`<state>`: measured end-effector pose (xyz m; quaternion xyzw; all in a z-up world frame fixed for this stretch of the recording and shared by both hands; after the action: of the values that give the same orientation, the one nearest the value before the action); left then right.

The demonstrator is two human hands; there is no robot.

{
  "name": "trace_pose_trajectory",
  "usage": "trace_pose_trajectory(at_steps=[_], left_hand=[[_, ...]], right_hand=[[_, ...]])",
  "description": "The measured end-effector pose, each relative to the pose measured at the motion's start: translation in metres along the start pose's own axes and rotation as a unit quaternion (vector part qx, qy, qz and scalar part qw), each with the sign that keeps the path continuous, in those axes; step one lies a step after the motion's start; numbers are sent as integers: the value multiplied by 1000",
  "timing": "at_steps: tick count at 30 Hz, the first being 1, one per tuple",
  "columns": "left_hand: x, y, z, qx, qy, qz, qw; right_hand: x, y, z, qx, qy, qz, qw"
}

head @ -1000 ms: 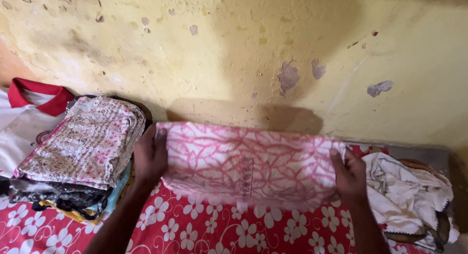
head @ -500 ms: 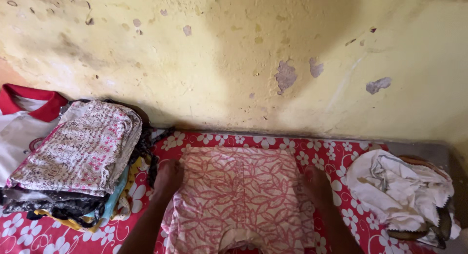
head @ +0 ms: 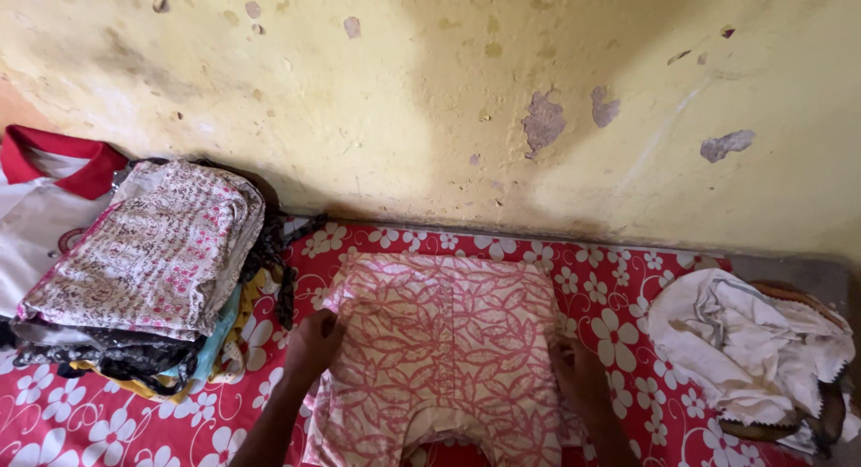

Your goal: The person folds a pink patterned garment and then a white garment with a decorative border on a red floral bedsheet. The person smooths and folds each item into a compact rectangle and places it on a growing stack.

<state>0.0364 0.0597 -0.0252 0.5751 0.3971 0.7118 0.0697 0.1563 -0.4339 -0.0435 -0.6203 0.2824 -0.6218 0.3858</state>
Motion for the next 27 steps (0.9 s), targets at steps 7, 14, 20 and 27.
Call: trace_pose_trajectory(at_steps=[7,14,20,27], left_hand=[[-12,-18,-1,28,-45,-25,998],[-13,-36,-3,22,-94,39,995],[-12,-54,-11,-4,-129,51,990],[-1,-49,-30,45,-19,11,999]], right_hand=[[-14,35,-10,-108,-91,55,988],[-15,20,-14,-254,-95,141,952],[-10,19,-36,-254,-201,171,931],[-11,29,-40,-294,-202,188,915]])
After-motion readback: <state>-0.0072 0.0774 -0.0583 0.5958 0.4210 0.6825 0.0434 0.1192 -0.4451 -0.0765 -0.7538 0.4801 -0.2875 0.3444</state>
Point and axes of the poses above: each hand's wrist, its own z-axis towards the middle knuckle, its own x-axis out of the back of the hand, y = z × x, the point moved 2 cm from there along z, towards the middle knuckle, and after that the axes turned 8 degrees about z, right-handed, at the moved point
